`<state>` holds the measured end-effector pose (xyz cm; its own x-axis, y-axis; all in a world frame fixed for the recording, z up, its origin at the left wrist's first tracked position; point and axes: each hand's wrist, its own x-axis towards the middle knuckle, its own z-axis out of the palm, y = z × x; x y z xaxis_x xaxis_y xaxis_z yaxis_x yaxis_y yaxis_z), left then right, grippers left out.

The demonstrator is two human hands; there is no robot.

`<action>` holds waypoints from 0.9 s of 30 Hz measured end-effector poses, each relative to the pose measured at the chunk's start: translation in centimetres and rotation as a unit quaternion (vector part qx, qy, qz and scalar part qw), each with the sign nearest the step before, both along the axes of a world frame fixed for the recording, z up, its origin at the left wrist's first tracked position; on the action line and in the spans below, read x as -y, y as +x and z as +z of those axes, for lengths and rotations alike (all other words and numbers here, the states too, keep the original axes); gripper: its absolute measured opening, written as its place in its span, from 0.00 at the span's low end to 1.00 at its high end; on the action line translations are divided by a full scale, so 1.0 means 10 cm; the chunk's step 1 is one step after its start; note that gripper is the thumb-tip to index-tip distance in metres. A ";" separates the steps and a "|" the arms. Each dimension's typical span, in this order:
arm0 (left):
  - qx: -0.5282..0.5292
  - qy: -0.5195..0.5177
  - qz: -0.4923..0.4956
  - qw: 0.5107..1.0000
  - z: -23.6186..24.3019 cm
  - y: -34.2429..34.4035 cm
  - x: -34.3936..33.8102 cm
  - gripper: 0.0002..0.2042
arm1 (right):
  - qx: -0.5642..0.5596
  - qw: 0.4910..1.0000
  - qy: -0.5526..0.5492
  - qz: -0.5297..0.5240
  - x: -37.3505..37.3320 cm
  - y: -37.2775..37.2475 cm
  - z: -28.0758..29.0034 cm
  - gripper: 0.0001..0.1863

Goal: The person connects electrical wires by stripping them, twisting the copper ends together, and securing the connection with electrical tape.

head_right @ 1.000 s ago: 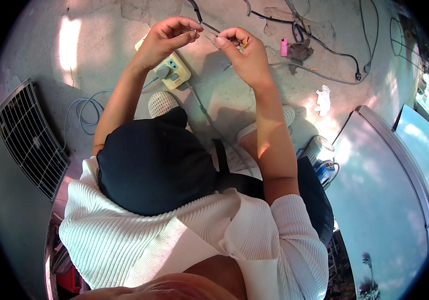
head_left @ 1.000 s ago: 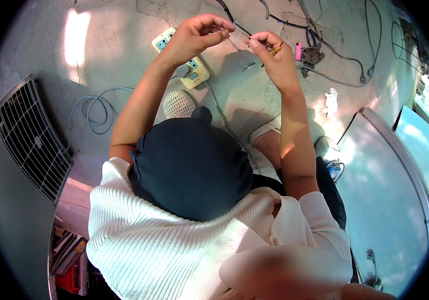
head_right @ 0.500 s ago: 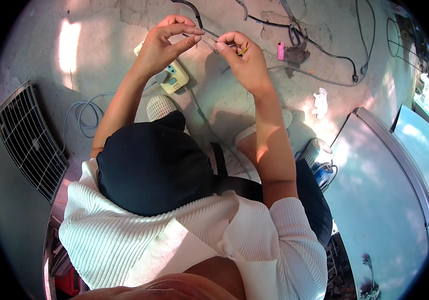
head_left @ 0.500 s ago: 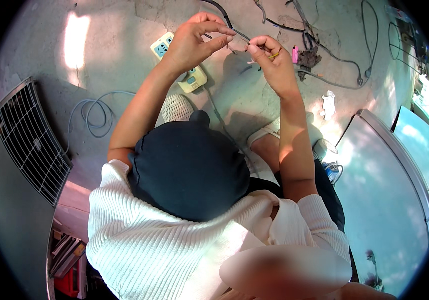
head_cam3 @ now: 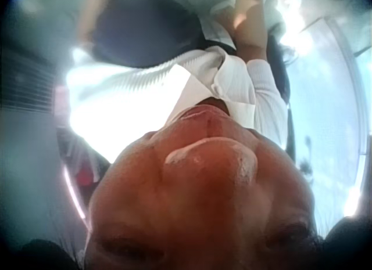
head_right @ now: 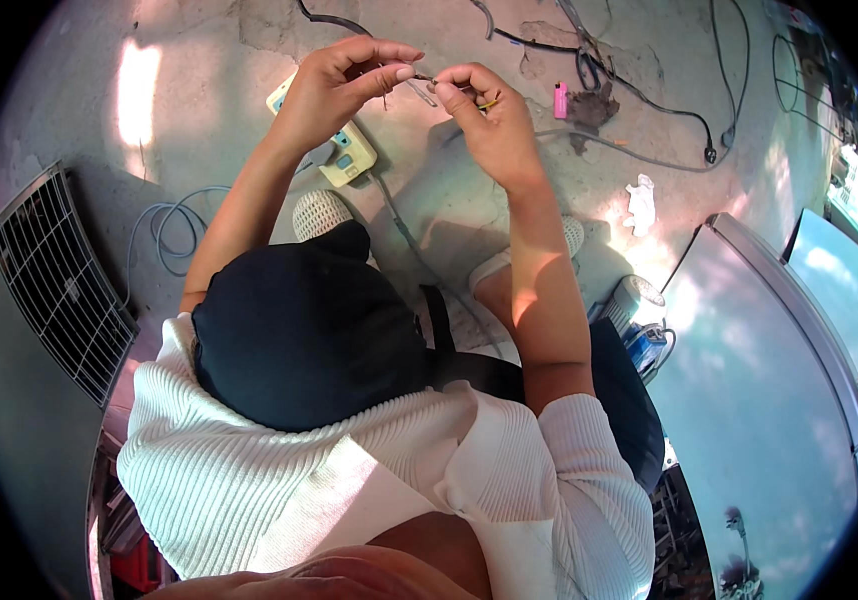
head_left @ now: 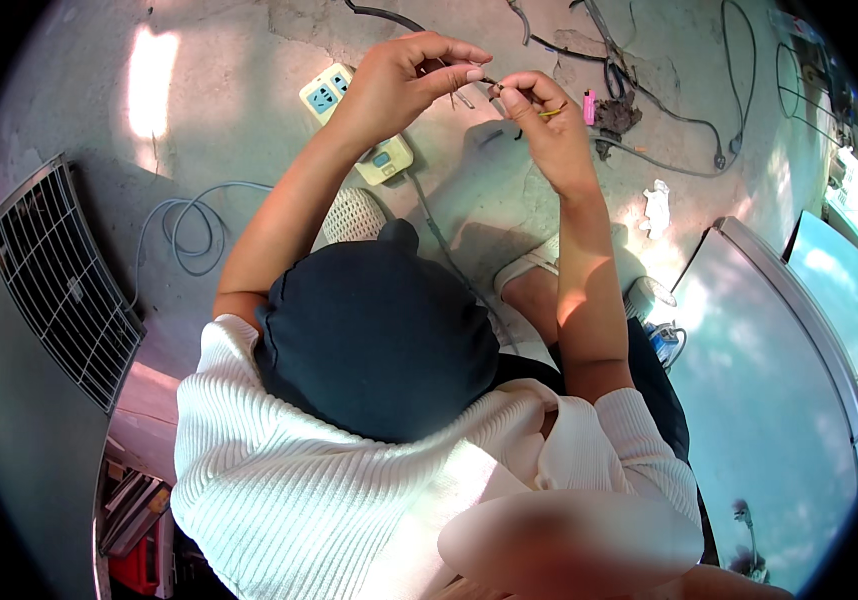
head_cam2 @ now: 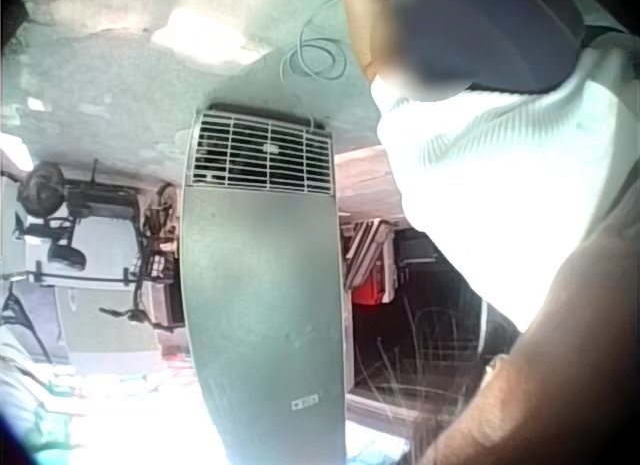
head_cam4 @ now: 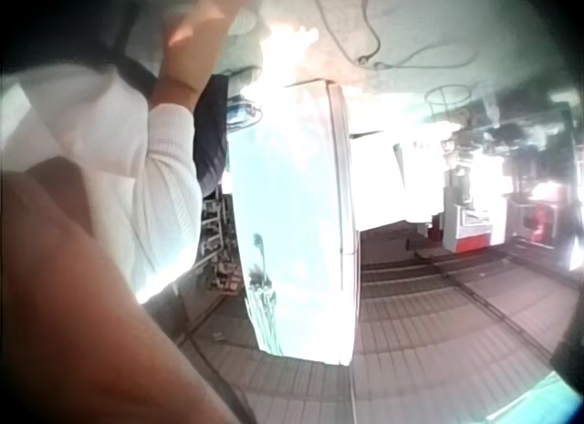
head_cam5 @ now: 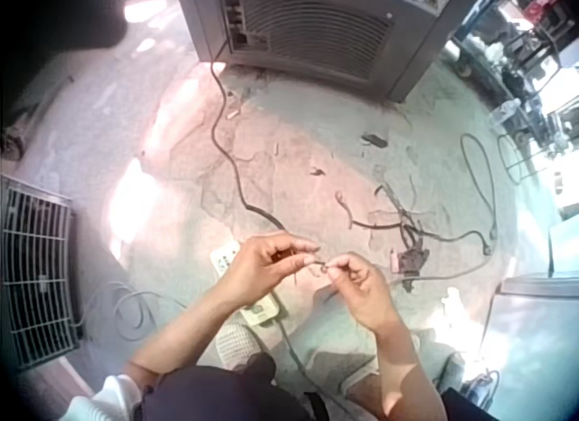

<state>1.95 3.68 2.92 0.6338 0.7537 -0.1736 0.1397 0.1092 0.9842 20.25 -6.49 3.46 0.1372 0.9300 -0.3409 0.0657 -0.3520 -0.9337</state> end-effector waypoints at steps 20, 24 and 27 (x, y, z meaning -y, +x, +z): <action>-0.035 0.083 -0.006 0.996 -0.01 0.01 0.04 0.06 | 0.030 0.998 -0.019 -0.046 -0.06 -0.08 0.10 0.07; 0.017 0.079 0.041 0.996 -0.14 0.05 0.14 0.07 | 0.068 0.997 0.013 -0.021 -0.04 -0.07 0.07 0.06; 0.015 0.056 0.066 0.996 -0.15 0.08 0.20 0.07 | 0.086 0.996 0.029 -0.007 -0.03 -0.08 0.11 0.06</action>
